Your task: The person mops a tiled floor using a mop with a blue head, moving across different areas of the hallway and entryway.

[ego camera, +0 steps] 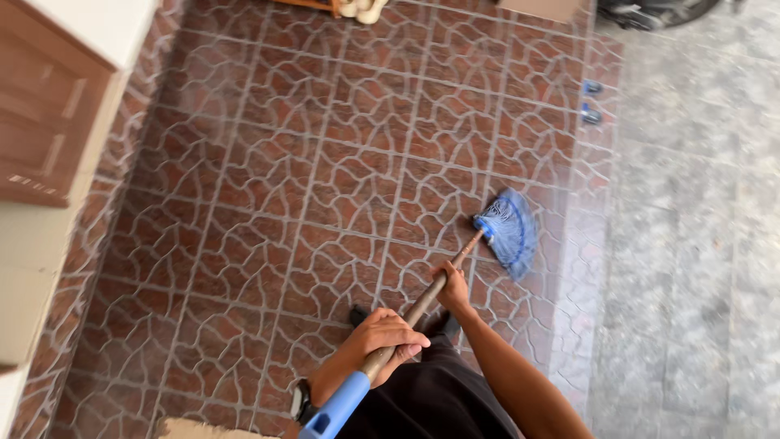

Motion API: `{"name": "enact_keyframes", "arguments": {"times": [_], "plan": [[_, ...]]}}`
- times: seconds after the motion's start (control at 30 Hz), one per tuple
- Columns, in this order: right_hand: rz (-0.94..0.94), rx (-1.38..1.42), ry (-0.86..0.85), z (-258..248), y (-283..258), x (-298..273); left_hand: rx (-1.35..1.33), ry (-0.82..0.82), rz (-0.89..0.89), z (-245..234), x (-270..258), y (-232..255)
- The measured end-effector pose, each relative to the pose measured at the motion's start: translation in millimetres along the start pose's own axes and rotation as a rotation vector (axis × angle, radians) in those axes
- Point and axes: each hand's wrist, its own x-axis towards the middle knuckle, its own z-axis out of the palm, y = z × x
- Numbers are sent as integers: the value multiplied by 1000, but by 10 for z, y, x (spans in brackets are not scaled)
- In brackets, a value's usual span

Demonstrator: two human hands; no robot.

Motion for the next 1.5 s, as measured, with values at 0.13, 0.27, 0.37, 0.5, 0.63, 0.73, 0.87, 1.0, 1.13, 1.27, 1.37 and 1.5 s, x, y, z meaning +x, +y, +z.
{"name": "enact_keyframes", "arguments": {"times": [0.13, 0.27, 0.37, 0.5, 0.63, 0.73, 0.87, 1.0, 1.13, 1.27, 1.37, 1.5], "plan": [[-38, 82, -41, 619, -512, 172, 106, 107, 52, -545, -283, 180], [-139, 136, -85, 1345, -1046, 285, 205, 211, -24, -968, -586, 497], [-272, 256, -137, 1687, -1557, 265, 305, 270, -52, -1118, -802, 768], [-95, 169, -535, 1672, -2239, 121, 405, 367, -62, -1131, -1032, 1052], [-134, 135, -738, 1647, -2527, -12, 499, 452, -64, -1031, -1226, 1093], [-208, 126, -727, 1529, -2449, -180, 496, 503, -79, -842, -1339, 1077], [-138, 45, -723, 1114, -2226, -445, 544, 511, -35, -434, -1434, 1028], [-115, 18, -687, 558, -1870, -593, 460, 431, -22, -2, -1396, 966], [-36, -118, -639, 107, -1356, -665, 370, 378, 97, 432, -1229, 794], [15, -184, -582, -335, -713, -686, 276, 355, 185, 1034, -952, 591], [72, -222, -535, -649, -182, -785, 231, 292, 207, 1398, -819, 421], [192, -275, -459, -810, 411, -925, 160, 180, 171, 1611, -754, 273]]}}
